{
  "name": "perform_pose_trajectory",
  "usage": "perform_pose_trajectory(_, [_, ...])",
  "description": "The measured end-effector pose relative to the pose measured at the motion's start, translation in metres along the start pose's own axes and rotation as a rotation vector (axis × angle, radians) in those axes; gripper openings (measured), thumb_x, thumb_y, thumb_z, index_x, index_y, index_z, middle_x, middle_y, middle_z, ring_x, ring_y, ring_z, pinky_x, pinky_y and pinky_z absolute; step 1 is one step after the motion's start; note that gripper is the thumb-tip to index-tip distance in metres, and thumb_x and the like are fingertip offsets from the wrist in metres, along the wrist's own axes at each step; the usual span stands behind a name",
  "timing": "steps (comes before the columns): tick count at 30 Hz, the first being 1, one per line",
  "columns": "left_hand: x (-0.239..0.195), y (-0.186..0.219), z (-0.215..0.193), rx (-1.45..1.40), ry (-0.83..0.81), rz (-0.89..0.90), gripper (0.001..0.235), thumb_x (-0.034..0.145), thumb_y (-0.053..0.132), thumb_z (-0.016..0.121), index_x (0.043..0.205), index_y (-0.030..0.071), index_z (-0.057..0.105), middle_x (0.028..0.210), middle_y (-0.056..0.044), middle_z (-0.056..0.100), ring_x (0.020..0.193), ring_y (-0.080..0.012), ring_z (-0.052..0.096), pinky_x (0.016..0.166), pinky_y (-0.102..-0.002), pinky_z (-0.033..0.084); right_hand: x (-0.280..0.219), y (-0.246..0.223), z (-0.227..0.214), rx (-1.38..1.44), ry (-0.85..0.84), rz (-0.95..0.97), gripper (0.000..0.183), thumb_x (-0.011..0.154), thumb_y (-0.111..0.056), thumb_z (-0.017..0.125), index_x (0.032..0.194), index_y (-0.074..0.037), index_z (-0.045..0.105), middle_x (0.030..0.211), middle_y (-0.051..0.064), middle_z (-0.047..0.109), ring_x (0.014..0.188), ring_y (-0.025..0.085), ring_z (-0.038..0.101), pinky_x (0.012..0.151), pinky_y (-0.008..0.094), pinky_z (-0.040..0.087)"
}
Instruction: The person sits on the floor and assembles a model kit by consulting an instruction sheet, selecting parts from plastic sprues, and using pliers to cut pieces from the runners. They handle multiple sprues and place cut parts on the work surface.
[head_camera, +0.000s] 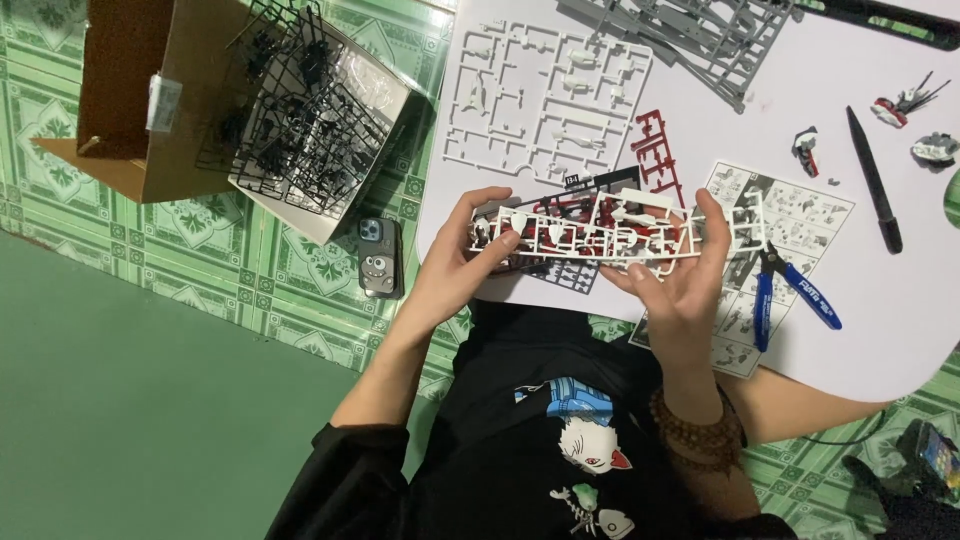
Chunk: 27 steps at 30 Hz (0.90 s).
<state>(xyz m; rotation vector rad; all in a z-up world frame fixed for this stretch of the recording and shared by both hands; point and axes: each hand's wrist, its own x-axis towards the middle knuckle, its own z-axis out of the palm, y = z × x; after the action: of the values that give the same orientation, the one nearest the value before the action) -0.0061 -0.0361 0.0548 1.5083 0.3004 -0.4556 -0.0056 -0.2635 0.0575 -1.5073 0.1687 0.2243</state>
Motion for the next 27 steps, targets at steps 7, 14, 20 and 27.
perform_pose_trajectory(7, [-0.001,-0.009,-0.004,-0.066,-0.048,0.014,0.054,0.088,0.028,0.067,0.134,0.009,0.046,0.136,-0.027,0.045,0.115,-0.038,0.051,0.082,-0.052,0.053,-0.005,0.002,-0.002,0.025,0.039,0.054,0.084,0.077,-0.019,0.059,0.144,-0.004,0.01,0.132,0.036,0.031,0.117,0.051,0.047,0.082,0.055,0.057])
perform_pose_trajectory(14, [-0.007,-0.015,-0.002,-0.158,-0.061,0.057,0.054,0.089,0.024,0.067,0.136,0.009,0.045,0.138,-0.019,0.044,0.115,-0.0244,0.048,0.084,-0.044,0.055,-0.014,0.027,-0.015,0.138,0.099,0.049,0.087,0.077,-0.018,0.062,0.146,-0.004,0.01,0.128,0.033,0.036,0.109,0.043,0.054,0.084,0.051,0.056])
perform_pose_trajectory(20, [-0.004,-0.007,-0.003,-0.191,-0.062,0.157,0.054,0.09,0.022,0.067,0.137,0.006,0.044,0.132,-0.019,0.049,0.116,-0.025,0.049,0.089,-0.045,0.053,-0.006,0.017,-0.008,-0.081,0.071,-0.138,0.08,0.082,0.006,0.059,0.145,0.004,0.01,0.14,0.03,0.026,0.084,0.027,0.049,0.069,0.035,0.055])
perform_pose_trajectory(27, [-0.01,0.007,-0.009,-0.152,-0.031,0.181,0.051,0.09,0.02,0.066,0.135,0.006,0.046,0.125,-0.019,0.056,0.112,-0.0228,0.054,0.089,-0.044,0.053,-0.012,0.051,-0.029,0.217,0.006,-0.048,0.088,0.075,0.008,0.061,0.148,-0.012,0.017,0.129,0.03,0.036,0.108,0.041,0.054,0.079,0.059,0.058])
